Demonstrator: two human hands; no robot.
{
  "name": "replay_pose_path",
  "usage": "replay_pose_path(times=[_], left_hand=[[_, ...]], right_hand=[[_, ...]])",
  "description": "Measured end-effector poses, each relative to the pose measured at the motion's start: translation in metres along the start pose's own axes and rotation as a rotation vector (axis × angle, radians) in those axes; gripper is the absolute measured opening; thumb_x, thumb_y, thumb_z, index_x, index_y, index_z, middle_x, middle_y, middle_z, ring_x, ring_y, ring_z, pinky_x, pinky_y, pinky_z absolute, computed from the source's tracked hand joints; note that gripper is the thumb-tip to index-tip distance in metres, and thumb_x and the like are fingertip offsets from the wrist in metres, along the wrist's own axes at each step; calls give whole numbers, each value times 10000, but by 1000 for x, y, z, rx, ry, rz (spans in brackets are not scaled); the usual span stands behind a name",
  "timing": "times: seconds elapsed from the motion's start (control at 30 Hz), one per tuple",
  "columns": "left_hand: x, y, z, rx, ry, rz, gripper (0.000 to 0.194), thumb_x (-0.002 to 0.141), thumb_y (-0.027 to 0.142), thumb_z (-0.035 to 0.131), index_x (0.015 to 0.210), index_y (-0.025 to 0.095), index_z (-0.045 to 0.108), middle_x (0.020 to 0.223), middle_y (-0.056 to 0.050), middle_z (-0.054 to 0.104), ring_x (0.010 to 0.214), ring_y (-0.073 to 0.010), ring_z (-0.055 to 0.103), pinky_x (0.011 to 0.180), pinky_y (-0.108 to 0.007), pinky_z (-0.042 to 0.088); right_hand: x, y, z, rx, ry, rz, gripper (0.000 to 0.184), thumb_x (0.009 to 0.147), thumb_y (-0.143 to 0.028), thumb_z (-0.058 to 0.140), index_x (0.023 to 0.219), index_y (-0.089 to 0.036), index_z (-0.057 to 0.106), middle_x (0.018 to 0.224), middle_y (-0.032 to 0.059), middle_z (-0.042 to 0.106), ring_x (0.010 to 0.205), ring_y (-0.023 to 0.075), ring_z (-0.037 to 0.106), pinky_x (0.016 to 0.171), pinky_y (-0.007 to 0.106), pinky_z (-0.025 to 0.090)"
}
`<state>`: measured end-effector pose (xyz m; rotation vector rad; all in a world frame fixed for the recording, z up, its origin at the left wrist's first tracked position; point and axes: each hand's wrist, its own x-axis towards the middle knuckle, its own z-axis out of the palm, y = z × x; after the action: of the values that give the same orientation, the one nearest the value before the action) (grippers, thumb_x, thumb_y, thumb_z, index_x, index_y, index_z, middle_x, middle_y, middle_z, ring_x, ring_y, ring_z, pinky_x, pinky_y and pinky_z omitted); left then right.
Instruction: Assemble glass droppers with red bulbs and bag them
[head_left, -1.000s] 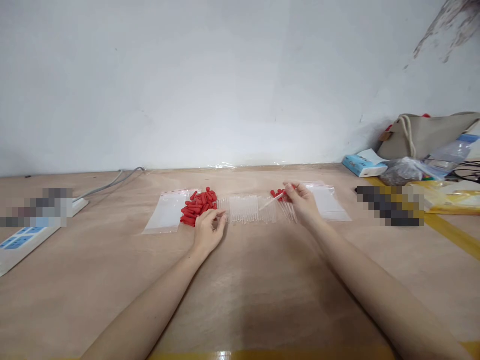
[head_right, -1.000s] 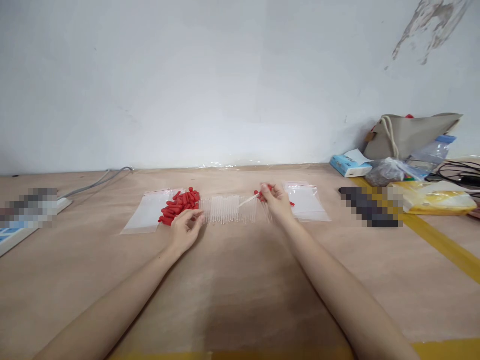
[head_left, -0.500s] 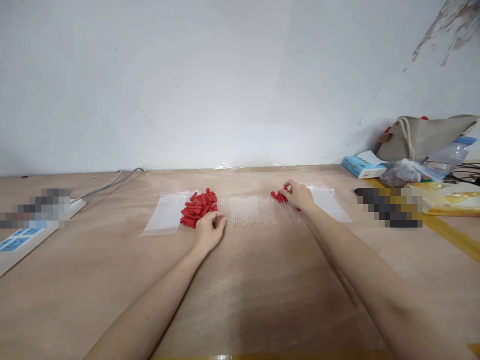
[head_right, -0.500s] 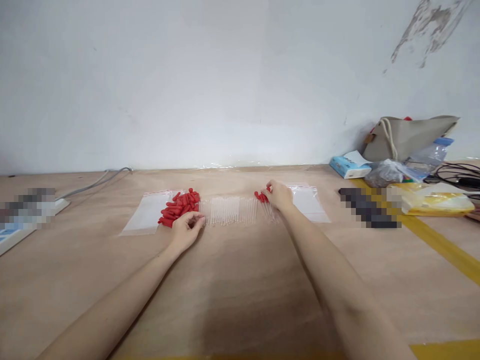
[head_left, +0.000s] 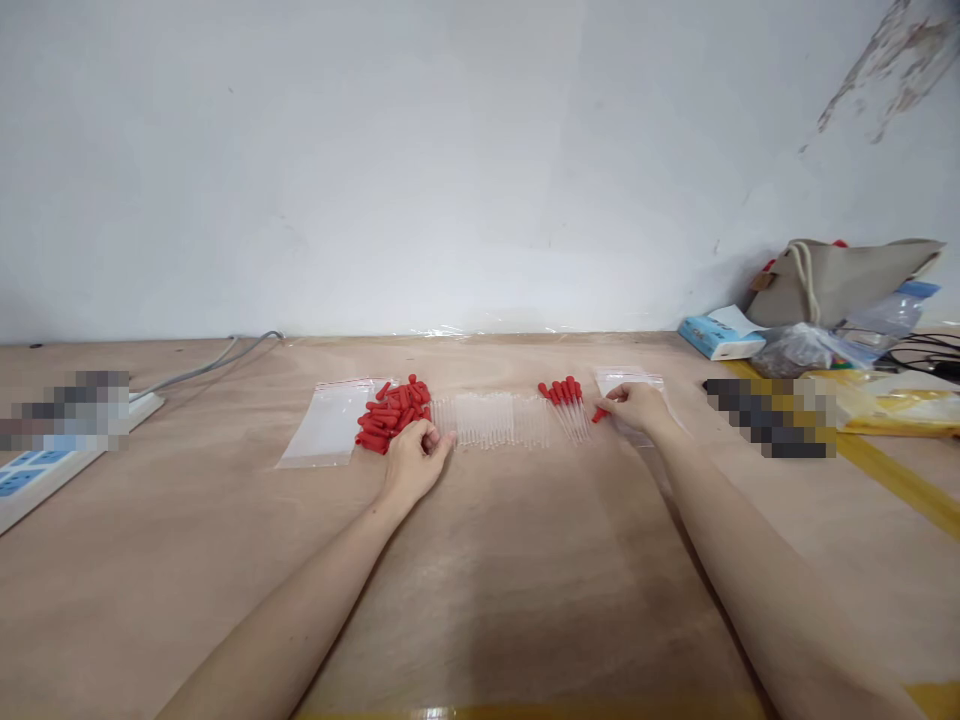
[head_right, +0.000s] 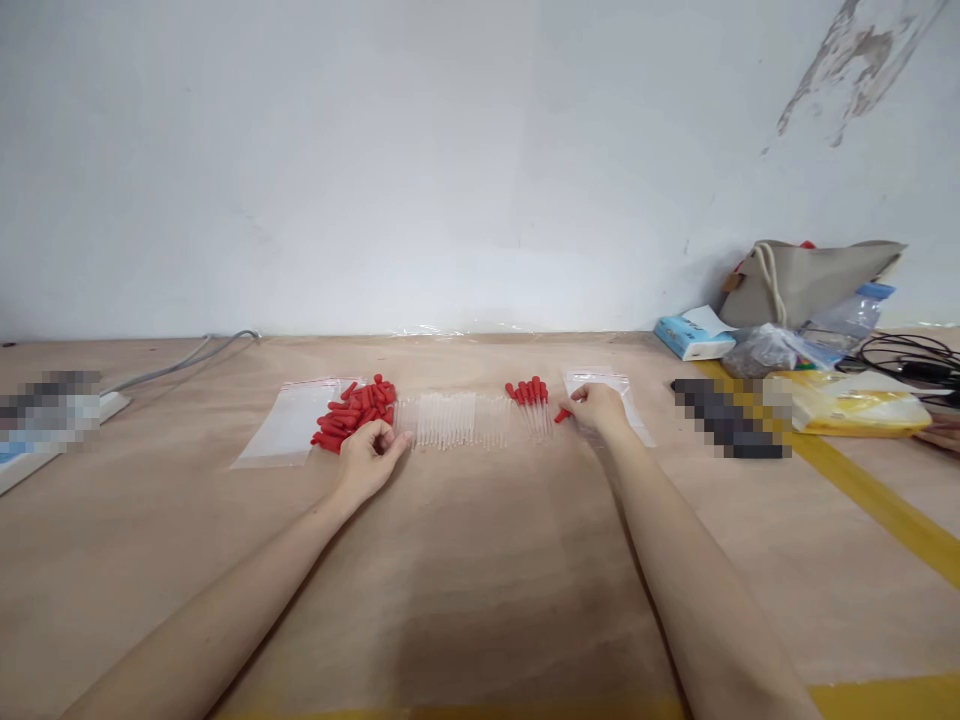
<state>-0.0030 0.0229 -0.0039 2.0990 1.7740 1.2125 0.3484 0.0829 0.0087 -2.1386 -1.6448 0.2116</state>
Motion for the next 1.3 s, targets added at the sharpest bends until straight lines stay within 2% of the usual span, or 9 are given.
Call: replay_pose_path(times=[0.3,0.43,0.63,0.8,0.93,1.03,1.1,1.2,1.3], left_hand=[[14,6,-5,236,11,151,169,751,324,529,738,174,606,752,-61,525,790,-225,490,732,-344,401],[34,18,4,344,-70,23,251,734,398,525,765,172,632,813,-102,561,837,-275,501,732,-383,403],[55,27,21,491,-170,-199,332,685,459,517,698,162,664,827,-163,610,888,-353,518,718,-438,398],[62,26,26,535,-199,-238,253,664,350,529,693,132,655,822,-197,627,882,-377,537,692,-446,400],[65,32,24,549,-221,-228,239,681,327,516,684,121,638,805,-199,625,882,-383,539,688,-448,400],[61,42,15,533,-232,-163,249,731,312,473,681,115,617,816,-200,613,874,-372,535,681,-436,399],[54,47,5,502,-241,-72,241,778,301,435,753,125,598,869,-171,608,888,-328,530,711,-404,397],[35,43,-9,390,-264,217,173,833,253,399,862,150,534,875,-93,606,836,-233,541,734,-340,392],[15,27,-14,285,-233,477,147,867,218,373,848,161,507,789,-45,612,725,-184,545,734,-329,382]], right_hand=[[0,-7,5,27,24,39,135,621,-309,610,604,-175,605,639,47,629,634,185,565,526,255,372],[1,-7,6,57,61,25,122,645,-291,588,652,-170,606,675,51,636,663,181,572,567,257,388],[2,-13,0,123,197,25,286,724,-267,524,958,-117,590,830,100,645,782,198,584,688,283,410],[-2,-25,-6,183,234,-49,198,756,-221,462,796,-139,638,841,108,649,833,212,577,719,295,406],[-9,-41,-14,289,254,-105,183,749,-287,490,771,-156,615,768,67,646,734,168,580,682,273,422],[-19,-59,-14,582,238,-147,177,695,-320,546,753,-155,572,690,40,618,618,139,568,603,263,440],[-29,-72,-8,803,131,-162,159,656,-288,573,745,-161,537,653,18,597,573,127,566,553,253,445],[-50,-92,12,986,-106,-232,162,619,-262,612,697,-171,502,604,-9,573,553,123,569,525,244,448],[-76,-107,34,962,-167,-362,193,648,-313,619,674,-175,487,605,-9,561,556,123,557,502,239,435]])
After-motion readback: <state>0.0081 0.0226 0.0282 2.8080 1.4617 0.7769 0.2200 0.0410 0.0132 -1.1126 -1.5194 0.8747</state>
